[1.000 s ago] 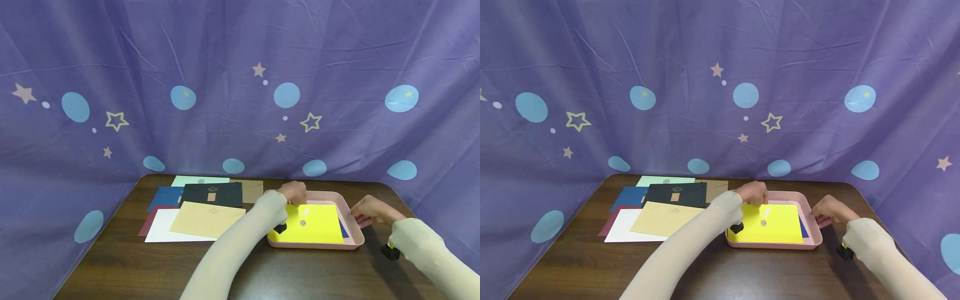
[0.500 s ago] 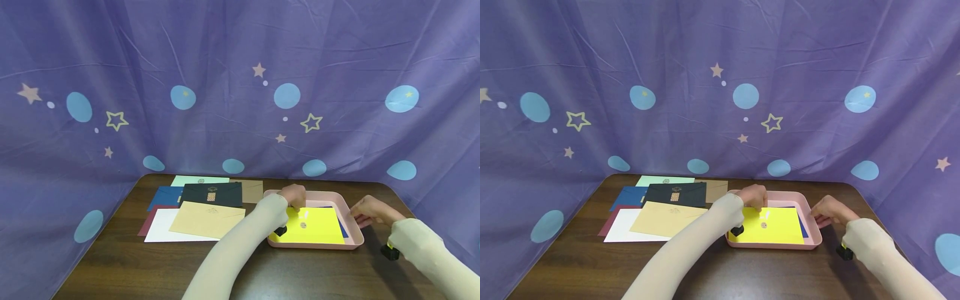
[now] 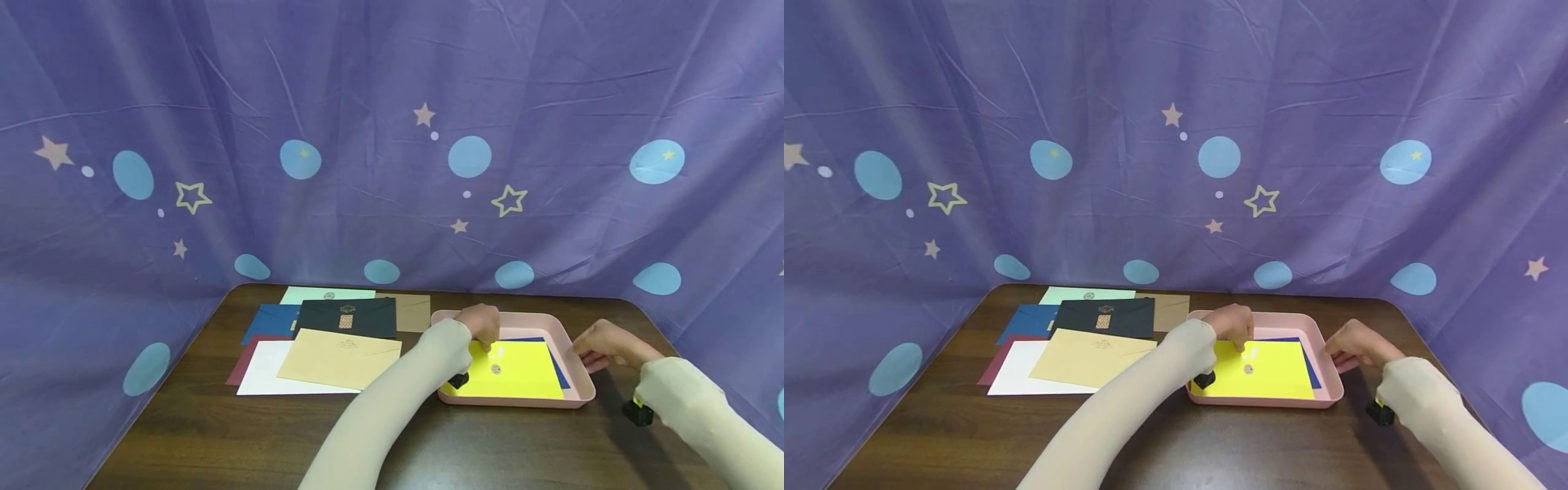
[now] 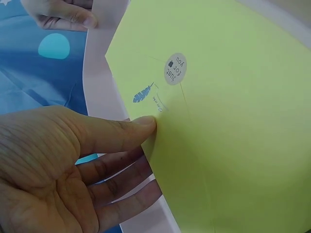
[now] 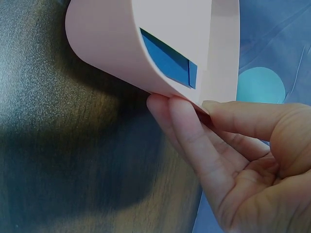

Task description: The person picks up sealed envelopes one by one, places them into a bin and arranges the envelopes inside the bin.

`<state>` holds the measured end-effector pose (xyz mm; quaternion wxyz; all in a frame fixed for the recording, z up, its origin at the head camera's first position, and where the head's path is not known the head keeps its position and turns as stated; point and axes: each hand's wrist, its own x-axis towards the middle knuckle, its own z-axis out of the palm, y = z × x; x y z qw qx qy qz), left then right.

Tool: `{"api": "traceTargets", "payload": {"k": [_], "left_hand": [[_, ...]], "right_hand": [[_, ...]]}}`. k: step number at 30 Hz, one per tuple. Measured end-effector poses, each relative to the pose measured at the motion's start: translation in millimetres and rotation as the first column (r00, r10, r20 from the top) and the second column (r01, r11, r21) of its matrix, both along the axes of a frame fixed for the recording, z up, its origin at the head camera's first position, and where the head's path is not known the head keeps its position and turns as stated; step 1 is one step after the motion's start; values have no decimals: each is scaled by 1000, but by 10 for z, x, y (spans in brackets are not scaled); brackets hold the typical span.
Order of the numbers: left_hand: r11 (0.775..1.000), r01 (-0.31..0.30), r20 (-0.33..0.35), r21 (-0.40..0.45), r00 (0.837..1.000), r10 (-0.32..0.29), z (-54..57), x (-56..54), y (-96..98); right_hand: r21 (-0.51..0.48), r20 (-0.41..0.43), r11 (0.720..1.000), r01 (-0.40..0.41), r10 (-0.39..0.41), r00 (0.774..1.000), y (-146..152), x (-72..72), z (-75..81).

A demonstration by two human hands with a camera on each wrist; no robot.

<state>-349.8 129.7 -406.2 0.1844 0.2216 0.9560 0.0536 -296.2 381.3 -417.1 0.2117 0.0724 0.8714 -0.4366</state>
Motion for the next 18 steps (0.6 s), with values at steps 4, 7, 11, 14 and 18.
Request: {"api": "traceTargets", "payload": {"k": [4,7,11,14,18], "left_hand": [[1000,-8,23,-7,1000,8,-2,5,13],[1000,-10,28,0,1000,10,-14,8,11],[1000,-4,18,-5,1000,4,-39,9,8],[1000,0,18,-15,1000,0,-51,6,6],[1000,-12,31,-17,999,12,-64,1,6]], "right_hand": [[-4,-5,1000,3,-3,1000,0,12,1],[-2,-7,1000,8,-8,1000,6,6,-16],[8,-5,1000,12,-12,1000,-1,1,-27],[1,-4,1000,7,-7,1000,-3,2,-30],[-19,2,1000,-14,14,1000,22,-10,-52]]}}
